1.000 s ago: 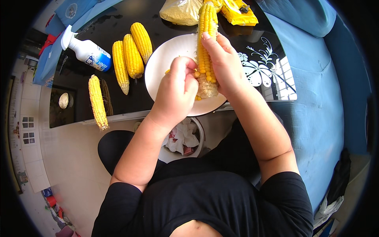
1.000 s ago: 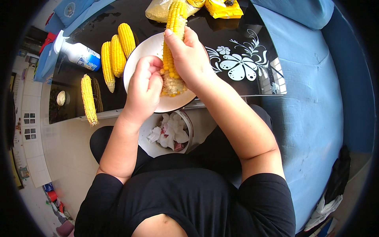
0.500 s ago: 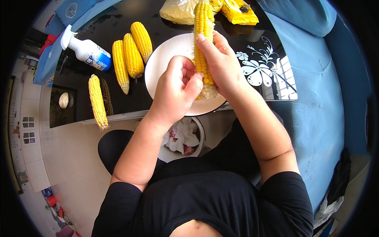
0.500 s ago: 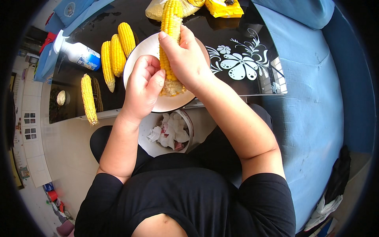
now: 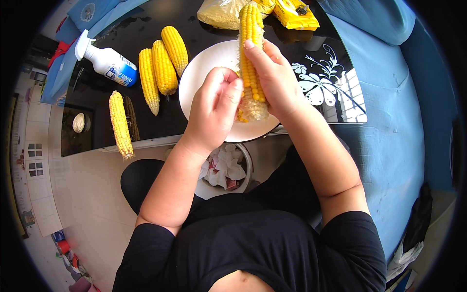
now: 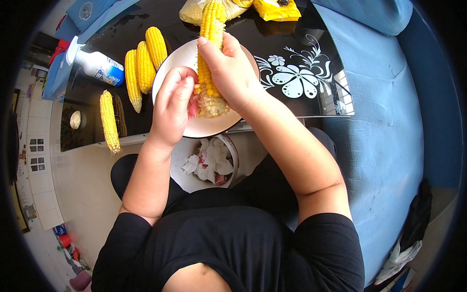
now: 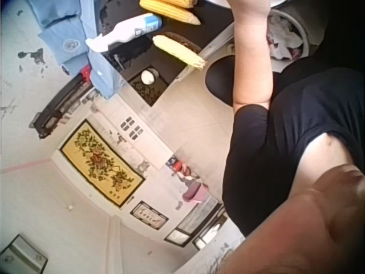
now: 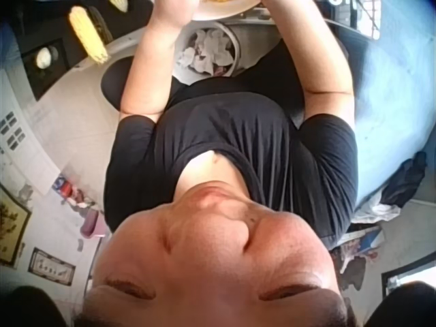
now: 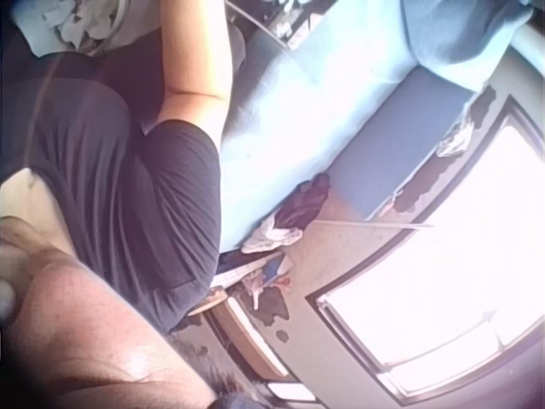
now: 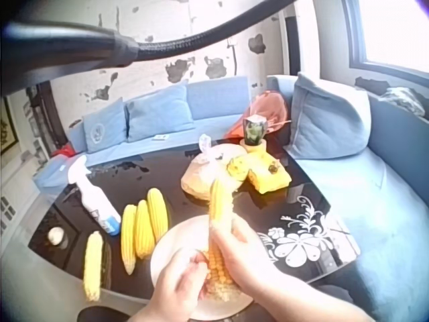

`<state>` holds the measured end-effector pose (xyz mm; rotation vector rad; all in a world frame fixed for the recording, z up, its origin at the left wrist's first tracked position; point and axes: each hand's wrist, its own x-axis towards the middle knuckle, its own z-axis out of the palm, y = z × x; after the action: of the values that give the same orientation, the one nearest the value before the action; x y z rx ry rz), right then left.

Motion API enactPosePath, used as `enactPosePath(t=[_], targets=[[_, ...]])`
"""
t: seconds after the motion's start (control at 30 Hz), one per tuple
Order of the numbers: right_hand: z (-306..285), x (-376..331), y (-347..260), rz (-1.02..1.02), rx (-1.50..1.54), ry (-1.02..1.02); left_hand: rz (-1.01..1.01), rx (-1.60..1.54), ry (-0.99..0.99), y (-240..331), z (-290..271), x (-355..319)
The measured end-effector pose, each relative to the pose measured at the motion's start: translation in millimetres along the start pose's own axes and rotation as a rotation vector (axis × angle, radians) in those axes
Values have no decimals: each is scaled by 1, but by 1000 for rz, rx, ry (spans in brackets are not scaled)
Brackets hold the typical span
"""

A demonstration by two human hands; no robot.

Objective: The person sits on the floor and removes corn kernels from a cob by hand, placing the kernels into a white bowl. Several other corn cobs are visible on the table nearby.

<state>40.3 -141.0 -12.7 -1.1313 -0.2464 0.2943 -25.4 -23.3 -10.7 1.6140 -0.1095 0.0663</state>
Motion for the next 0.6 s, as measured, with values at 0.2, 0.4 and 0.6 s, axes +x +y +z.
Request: enactPosePath(t=[0.2, 0.4, 0.6], targets=[[1, -2, -1, -44, -67, -35, 24, 21, 13, -4, 3, 1], [-2, -1, 1, -5, -117, -13, 58, 159, 17, -11, 1, 2], [-1, -2, -2, 49, -18, -38, -78, -93, -35, -2, -6, 1]])
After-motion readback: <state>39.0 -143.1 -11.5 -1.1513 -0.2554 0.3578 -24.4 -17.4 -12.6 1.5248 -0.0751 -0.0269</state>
